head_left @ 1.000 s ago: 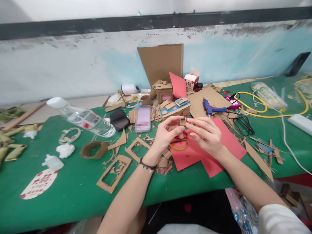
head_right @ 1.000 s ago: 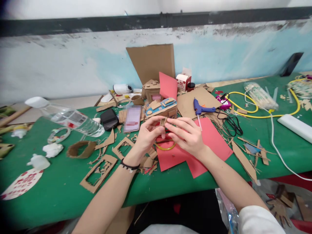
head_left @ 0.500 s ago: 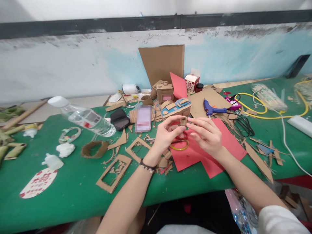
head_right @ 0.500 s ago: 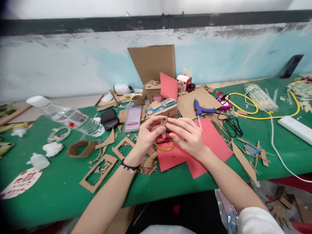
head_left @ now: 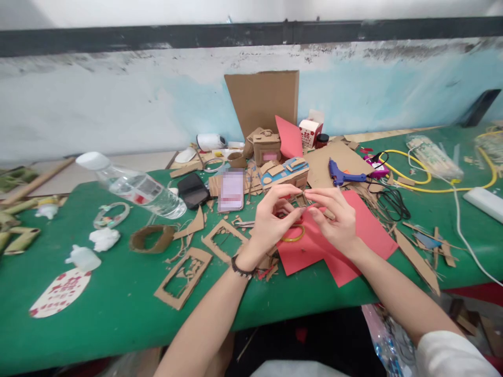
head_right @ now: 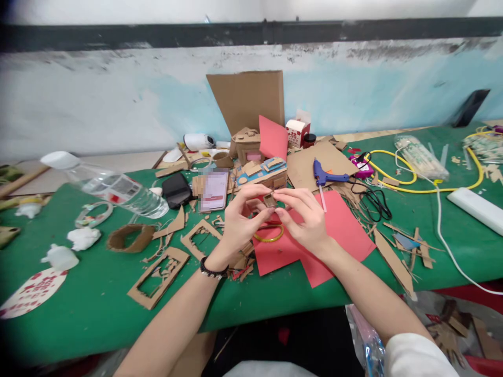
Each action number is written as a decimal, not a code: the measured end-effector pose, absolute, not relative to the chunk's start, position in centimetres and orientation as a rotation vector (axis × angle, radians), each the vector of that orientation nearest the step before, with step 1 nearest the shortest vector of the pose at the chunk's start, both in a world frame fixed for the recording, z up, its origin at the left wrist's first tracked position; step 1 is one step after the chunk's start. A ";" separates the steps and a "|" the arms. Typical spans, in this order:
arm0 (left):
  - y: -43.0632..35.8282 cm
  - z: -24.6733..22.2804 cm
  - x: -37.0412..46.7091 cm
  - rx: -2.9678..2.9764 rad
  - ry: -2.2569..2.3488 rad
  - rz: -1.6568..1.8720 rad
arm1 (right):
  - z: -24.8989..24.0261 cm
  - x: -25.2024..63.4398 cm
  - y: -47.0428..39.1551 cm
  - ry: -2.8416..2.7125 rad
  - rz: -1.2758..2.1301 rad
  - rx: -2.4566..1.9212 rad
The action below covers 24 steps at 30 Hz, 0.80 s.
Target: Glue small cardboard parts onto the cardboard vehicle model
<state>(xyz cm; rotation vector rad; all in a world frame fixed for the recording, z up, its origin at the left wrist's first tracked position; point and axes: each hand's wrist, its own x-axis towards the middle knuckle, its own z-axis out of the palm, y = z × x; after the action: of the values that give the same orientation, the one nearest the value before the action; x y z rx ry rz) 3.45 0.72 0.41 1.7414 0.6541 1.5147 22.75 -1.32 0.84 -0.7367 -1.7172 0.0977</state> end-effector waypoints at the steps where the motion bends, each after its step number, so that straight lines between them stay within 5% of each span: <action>1: 0.7 0.4 3.4 1.744 0.655 1.510 | 0.8 22.8 -1.3 -1.716 0.107 -0.736; 24: 0.9 0.6 3.4 1.517 0.723 1.438 | 0.3 22.9 -1.0 -1.746 0.061 -0.777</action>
<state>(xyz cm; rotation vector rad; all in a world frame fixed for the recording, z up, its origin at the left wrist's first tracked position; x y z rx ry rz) 3.39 0.90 0.57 1.5170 0.7229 1.4385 22.89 -1.01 0.29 -0.7774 -1.7461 0.0606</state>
